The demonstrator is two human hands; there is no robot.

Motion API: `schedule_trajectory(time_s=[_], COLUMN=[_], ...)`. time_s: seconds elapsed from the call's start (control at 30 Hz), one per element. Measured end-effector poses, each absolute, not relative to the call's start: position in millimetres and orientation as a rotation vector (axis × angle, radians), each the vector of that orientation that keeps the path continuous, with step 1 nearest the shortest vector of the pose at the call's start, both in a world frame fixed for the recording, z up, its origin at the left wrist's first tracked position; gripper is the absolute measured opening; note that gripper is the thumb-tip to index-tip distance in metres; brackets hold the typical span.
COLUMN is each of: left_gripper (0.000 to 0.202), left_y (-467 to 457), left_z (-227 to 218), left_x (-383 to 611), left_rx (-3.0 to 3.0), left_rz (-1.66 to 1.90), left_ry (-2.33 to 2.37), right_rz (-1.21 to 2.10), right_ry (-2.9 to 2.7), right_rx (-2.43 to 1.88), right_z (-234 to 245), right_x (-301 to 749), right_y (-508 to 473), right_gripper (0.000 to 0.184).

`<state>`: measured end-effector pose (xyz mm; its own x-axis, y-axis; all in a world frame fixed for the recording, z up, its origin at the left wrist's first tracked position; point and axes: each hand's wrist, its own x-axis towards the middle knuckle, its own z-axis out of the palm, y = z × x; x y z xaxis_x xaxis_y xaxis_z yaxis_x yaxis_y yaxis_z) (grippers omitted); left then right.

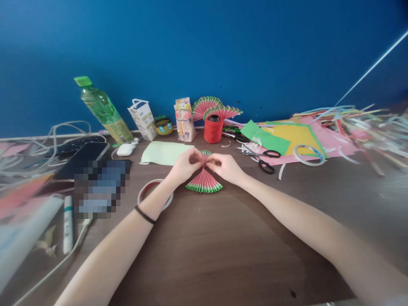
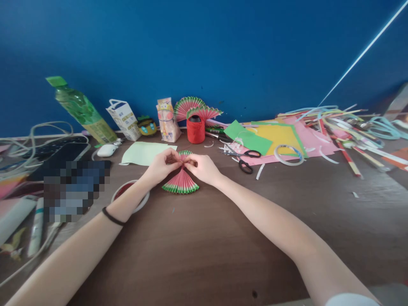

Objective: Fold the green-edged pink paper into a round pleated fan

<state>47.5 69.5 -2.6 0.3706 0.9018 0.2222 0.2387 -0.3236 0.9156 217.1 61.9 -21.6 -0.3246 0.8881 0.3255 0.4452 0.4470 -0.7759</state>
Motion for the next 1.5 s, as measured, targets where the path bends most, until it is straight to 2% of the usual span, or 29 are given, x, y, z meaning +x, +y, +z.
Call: schedule_trajectory(time_s=[0.37,0.9,1.5], left_gripper=[0.010,0.009,0.017], left_y=[70,76,77], left_z=[-5,-3,2], left_x=[49,41,33], left_rx=[1.874,1.757,2.051], left_rz=[0.973,0.992,0.766], left_ry=[1.064,1.081,1.203], right_rz=[0.524,0.572,0.421], right_ry=[-1.992,-1.992,-2.116], right_rx=[-1.190,-1.265,-1.342], right_z=[-18,-17,-13], right_x=[217,217,219], right_y=[56,54,52], right_gripper=[0.010,0.008,0.004])
